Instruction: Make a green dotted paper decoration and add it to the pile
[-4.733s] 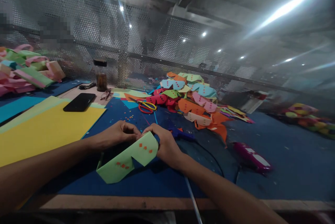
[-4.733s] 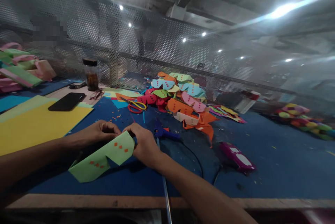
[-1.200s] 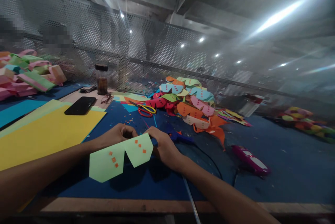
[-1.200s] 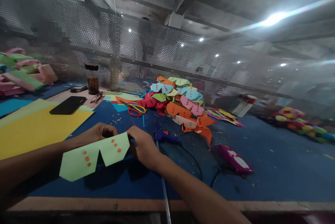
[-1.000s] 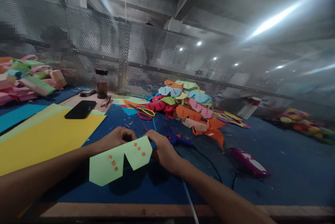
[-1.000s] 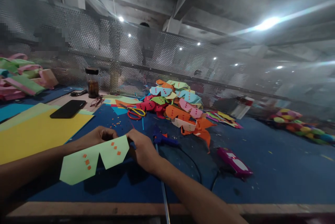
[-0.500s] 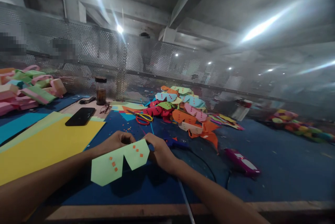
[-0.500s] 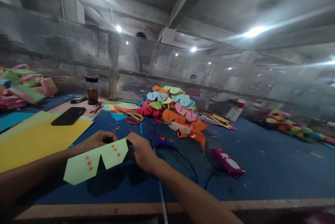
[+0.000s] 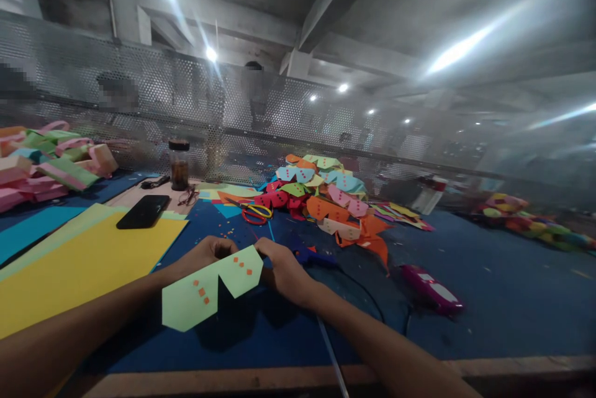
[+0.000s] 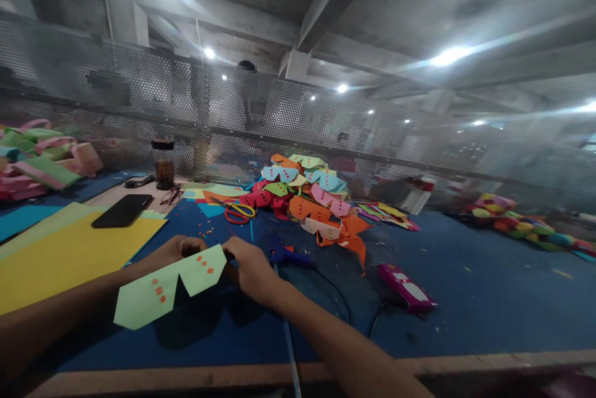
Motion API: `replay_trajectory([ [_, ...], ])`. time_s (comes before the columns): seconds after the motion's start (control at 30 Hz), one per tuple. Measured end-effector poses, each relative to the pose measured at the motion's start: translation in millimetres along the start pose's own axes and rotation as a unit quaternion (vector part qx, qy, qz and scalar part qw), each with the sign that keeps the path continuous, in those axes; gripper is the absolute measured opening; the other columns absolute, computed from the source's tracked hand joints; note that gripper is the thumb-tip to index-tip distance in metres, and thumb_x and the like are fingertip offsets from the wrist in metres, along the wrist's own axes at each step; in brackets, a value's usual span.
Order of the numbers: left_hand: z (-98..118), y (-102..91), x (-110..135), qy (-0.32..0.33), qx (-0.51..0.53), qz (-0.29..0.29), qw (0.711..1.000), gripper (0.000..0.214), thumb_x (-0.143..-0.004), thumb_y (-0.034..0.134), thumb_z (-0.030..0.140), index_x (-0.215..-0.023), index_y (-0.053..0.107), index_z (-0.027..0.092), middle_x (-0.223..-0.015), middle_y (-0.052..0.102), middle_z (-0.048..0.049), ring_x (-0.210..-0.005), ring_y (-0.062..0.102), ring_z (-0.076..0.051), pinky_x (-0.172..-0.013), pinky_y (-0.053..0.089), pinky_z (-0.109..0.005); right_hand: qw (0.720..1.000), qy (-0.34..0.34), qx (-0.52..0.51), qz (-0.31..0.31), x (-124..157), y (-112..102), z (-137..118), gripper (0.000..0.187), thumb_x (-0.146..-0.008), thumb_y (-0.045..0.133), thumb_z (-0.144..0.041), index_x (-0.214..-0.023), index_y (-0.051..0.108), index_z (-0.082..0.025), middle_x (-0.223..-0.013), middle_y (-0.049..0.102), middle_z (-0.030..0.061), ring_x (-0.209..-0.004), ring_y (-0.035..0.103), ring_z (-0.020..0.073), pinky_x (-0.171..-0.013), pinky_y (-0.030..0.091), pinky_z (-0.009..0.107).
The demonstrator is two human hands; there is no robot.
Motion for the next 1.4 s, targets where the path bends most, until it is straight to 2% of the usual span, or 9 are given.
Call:
replay_trajectory([
  [0.3, -7.2, -1.3, -1.5, 0.007, -0.01, 0.002, 1.0, 0.037, -0.059, 0.089, 0.047, -0.075, 0.074, 0.016, -0.065, 0.072, -0.0024, -0.058, 0.06, -0.015, -0.06, 0.044, -0.027, 1.0, 0.016, -0.023, 0.005, 1.5, 1.3, 5.6, 0.006, -0.087, 0.064, -0.02, -0.087, 0.058, -0.018, -0.087, 0.062, 0.0024, -0.077, 0.057, 0.0163, -0.071, 0.043, 0.026],
  [0.7, -4.1, 1.9, -0.8, 0.004, -0.019, -0.014, 1.0, 0.039, -0.058, 0.09, 0.047, -0.073, 0.074, 0.016, -0.065, 0.071, -0.0028, -0.061, 0.06, -0.016, -0.059, 0.043, -0.027, 1.0, 0.009, -0.012, -0.012, 4.3, 5.0, 2.6, 0.012, -0.087, 0.059, -0.02, -0.082, 0.049, -0.02, -0.081, 0.057, -0.0002, -0.071, 0.05, 0.0146, -0.065, 0.038, 0.025],
  [0.9, -5.7, 2.6, -0.5, -0.001, -0.024, -0.011, 1.0, 0.039, -0.06, 0.09, 0.049, -0.071, 0.074, 0.015, -0.066, 0.071, -0.004, -0.06, 0.061, -0.017, -0.06, 0.045, -0.028, 1.0, 0.015, -0.003, -0.016, 4.9, 6.4, 5.3, 0.013, -0.08, 0.064, -0.019, -0.084, 0.051, -0.02, -0.083, 0.058, -0.0003, -0.072, 0.053, 0.0152, -0.064, 0.038, 0.025],
  [1.1, -5.3, 1.6, 0.5, 0.005, -0.027, -0.01, 1.0, 0.042, -0.06, 0.09, 0.051, -0.074, 0.075, 0.015, -0.069, 0.073, -0.0046, -0.063, 0.062, -0.017, -0.062, 0.045, -0.028, 1.0, 0.019, -0.003, -0.014, 6.1, 6.6, 8.0, 0.009, -0.085, 0.06, -0.024, -0.084, 0.052, -0.02, -0.081, 0.059, 0.0002, -0.071, 0.054, 0.0149, -0.064, 0.039, 0.024],
  [1.4, -9.0, 2.1, 0.4, -0.001, -0.011, -0.011, 1.0, 0.041, -0.062, 0.089, 0.051, -0.075, 0.073, 0.015, -0.068, 0.074, -0.0047, -0.061, 0.064, -0.018, -0.061, 0.047, -0.028, 1.0, 0.021, 0.002, -0.008, 6.2, 7.0, 6.6, 0.016, -0.082, 0.062, -0.023, -0.079, 0.047, -0.022, -0.078, 0.057, -0.0006, -0.067, 0.05, 0.0142, -0.06, 0.036, 0.024],
])
Point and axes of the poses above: each hand's wrist, its own x-axis away from the middle knuckle, its own y-axis out of the palm, z = x × y, the point moved 9 cm from there along -x, towards the middle knuckle
